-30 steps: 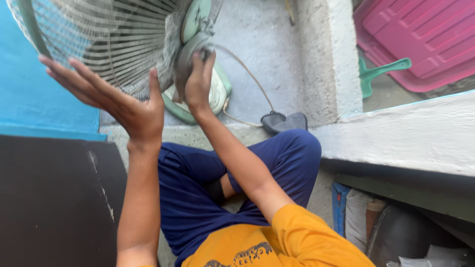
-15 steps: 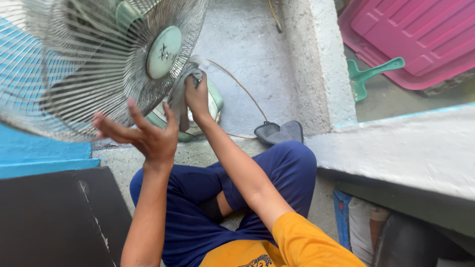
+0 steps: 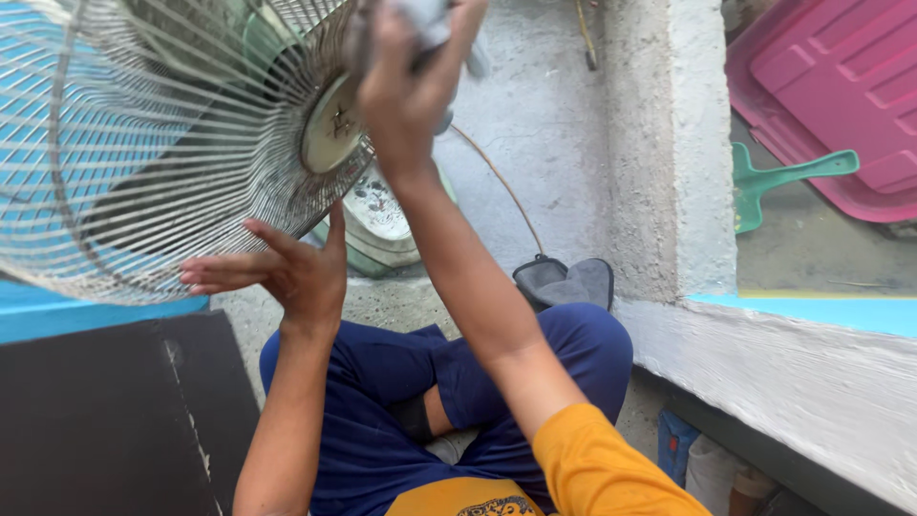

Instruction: The person cleans an electric fan by wiping its base, center hub, and front grill with a cloth.

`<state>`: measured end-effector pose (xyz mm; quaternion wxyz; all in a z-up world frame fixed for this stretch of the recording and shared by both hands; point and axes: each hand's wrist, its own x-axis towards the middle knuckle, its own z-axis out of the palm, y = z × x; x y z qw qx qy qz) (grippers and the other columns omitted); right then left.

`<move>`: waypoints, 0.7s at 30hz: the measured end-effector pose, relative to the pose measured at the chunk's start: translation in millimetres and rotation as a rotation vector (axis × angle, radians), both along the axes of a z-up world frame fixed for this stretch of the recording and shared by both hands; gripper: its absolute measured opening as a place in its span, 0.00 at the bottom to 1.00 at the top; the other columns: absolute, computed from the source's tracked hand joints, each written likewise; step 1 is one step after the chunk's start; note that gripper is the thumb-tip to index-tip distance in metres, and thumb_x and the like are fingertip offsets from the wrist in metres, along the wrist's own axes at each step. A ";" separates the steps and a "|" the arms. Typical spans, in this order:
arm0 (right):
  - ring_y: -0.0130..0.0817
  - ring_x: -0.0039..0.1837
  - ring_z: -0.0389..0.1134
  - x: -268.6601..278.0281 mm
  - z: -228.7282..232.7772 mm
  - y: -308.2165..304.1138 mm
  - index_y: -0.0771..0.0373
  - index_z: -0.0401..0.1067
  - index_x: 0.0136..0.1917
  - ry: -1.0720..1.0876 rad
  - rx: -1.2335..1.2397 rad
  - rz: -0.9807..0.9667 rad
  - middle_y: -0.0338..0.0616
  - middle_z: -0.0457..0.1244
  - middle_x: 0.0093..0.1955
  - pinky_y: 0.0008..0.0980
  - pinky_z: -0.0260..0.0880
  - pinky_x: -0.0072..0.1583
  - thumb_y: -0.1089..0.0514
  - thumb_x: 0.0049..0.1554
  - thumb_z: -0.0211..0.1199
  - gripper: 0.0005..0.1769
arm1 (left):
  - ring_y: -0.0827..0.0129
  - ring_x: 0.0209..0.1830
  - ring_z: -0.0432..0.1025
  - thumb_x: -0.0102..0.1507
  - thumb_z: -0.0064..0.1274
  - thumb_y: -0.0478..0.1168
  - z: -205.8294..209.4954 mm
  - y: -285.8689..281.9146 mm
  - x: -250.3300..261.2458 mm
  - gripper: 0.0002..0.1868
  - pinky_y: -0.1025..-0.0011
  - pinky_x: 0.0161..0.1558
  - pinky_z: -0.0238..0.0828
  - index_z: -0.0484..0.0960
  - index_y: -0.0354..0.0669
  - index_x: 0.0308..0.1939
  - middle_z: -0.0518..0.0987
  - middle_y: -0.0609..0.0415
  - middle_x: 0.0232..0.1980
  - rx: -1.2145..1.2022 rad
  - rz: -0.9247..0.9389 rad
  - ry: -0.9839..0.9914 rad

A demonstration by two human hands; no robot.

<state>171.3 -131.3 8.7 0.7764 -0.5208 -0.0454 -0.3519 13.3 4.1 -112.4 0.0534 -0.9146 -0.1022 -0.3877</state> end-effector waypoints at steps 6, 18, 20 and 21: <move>0.44 0.59 0.60 -37.2 30.8 0.1 0.55 0.63 0.65 -0.592 -0.718 -0.235 0.48 0.55 0.61 0.44 0.61 0.57 0.52 0.52 0.77 0.33 | 0.26 0.70 0.01 0.64 0.48 0.72 9.7 -2.1 -1.4 0.67 0.22 0.59 0.01 0.13 0.50 0.82 0.06 0.21 0.71 -0.050 -0.031 0.013; 0.38 0.54 0.66 57.9 -53.6 -6.5 0.67 0.63 0.59 -0.010 -0.055 -0.023 0.52 0.64 0.51 0.39 0.67 0.63 0.56 0.69 0.58 0.12 | 0.27 0.72 0.00 0.71 0.57 0.59 4.0 -15.2 6.1 0.57 0.26 0.66 -0.03 0.29 0.48 0.86 0.09 0.26 0.77 0.105 -0.037 0.103; 0.39 0.53 0.67 58.7 -78.2 -4.1 0.69 0.63 0.61 0.082 -0.058 -0.061 0.54 0.65 0.51 0.40 0.68 0.62 0.54 0.69 0.58 0.16 | 0.28 0.73 0.00 0.72 0.59 0.59 7.0 -15.0 -2.5 0.57 0.26 0.66 -0.02 0.30 0.48 0.86 0.10 0.25 0.78 0.112 -0.064 0.112; 0.41 0.53 0.68 58.9 -93.2 -2.3 0.71 0.64 0.63 0.170 -0.059 -0.095 0.55 0.66 0.52 0.40 0.69 0.61 0.51 0.68 0.58 0.20 | 0.29 0.77 0.03 0.70 0.57 0.58 8.6 -14.5 -7.8 0.55 0.28 0.70 0.02 0.34 0.49 0.86 0.12 0.26 0.80 0.121 -0.073 0.135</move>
